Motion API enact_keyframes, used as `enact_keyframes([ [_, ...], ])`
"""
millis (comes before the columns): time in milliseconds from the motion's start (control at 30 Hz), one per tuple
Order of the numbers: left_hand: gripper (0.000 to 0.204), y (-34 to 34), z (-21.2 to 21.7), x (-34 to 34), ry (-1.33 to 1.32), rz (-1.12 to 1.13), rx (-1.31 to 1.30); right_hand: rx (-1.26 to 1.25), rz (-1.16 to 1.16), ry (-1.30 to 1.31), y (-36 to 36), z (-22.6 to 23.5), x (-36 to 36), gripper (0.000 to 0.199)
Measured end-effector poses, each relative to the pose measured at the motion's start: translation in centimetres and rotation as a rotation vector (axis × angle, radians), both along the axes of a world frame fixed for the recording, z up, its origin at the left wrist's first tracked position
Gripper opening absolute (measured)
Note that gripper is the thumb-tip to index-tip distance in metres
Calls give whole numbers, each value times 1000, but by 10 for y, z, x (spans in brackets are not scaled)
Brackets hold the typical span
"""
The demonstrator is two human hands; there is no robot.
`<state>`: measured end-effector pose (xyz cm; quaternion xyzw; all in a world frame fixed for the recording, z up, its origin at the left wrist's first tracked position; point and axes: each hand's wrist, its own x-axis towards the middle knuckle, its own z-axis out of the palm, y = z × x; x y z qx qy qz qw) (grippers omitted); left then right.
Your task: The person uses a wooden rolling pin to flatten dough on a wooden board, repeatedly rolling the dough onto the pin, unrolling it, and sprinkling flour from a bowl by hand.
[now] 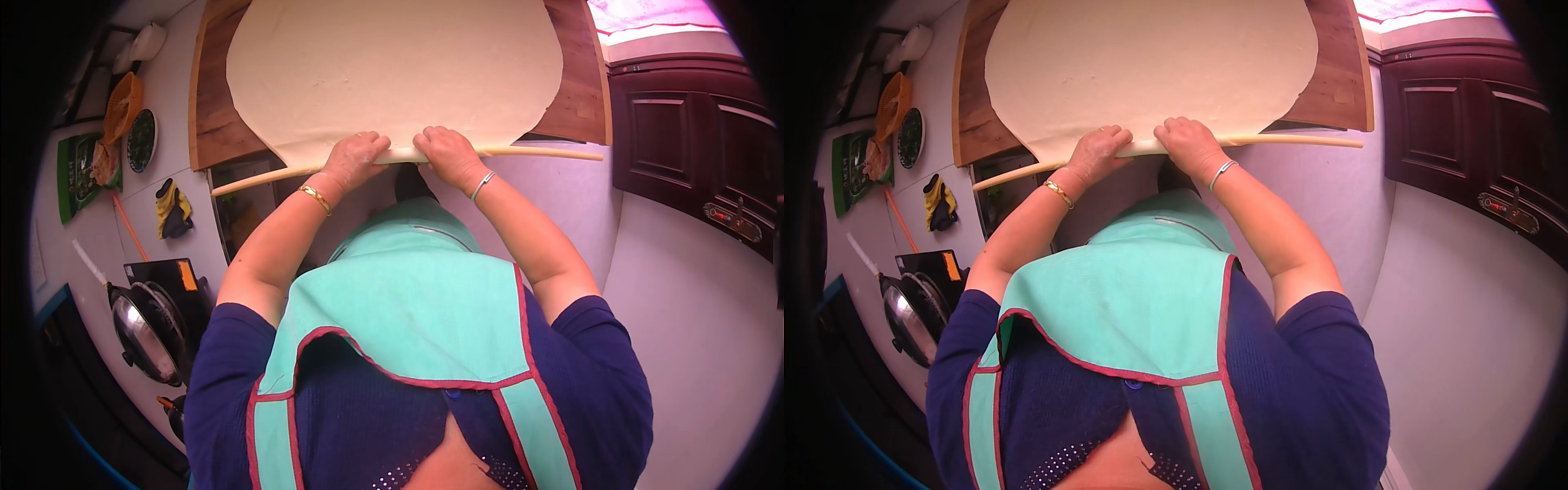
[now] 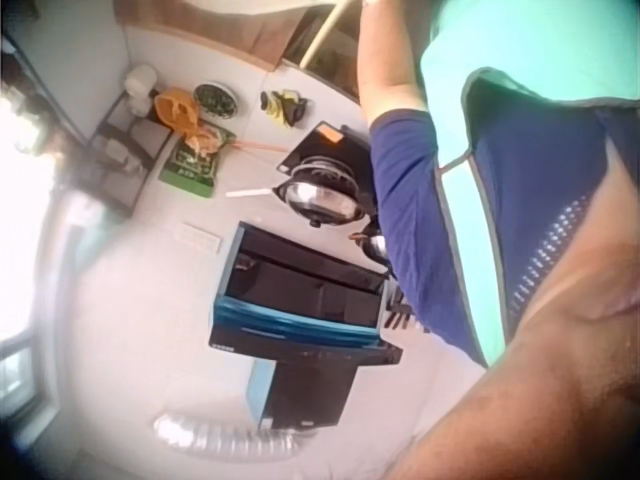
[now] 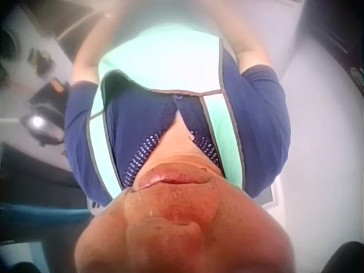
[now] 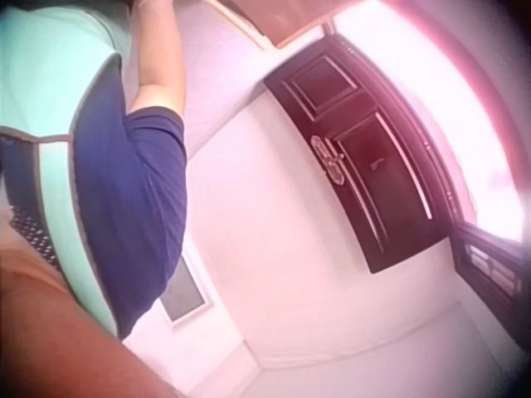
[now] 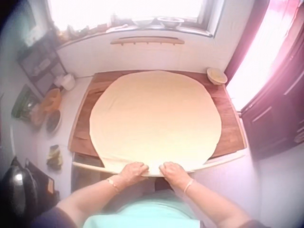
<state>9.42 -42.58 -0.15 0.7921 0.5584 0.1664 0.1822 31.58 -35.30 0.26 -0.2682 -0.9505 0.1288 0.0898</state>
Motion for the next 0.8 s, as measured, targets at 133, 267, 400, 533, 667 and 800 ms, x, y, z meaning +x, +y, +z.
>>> enact_keyframes([
  [133,31,0,-4,0,59,-17,69,59,6,47,0,-2,-1,15],
  [267,27,7,2,-3,10,-37,14,34,-12,4,4,1,0,15],
  [400,23,22,-1,-18,-21,-21,-258,29,-10,126,5,10,-5,17],
  [533,28,35,11,-20,-117,-61,-289,-7,-66,-14,17,-9,-8,20],
  [667,29,30,24,-40,-64,-76,-184,-162,-49,29,24,3,-5,23],
  [800,26,5,16,-95,67,-12,-286,-220,-13,64,26,8,-5,20],
])
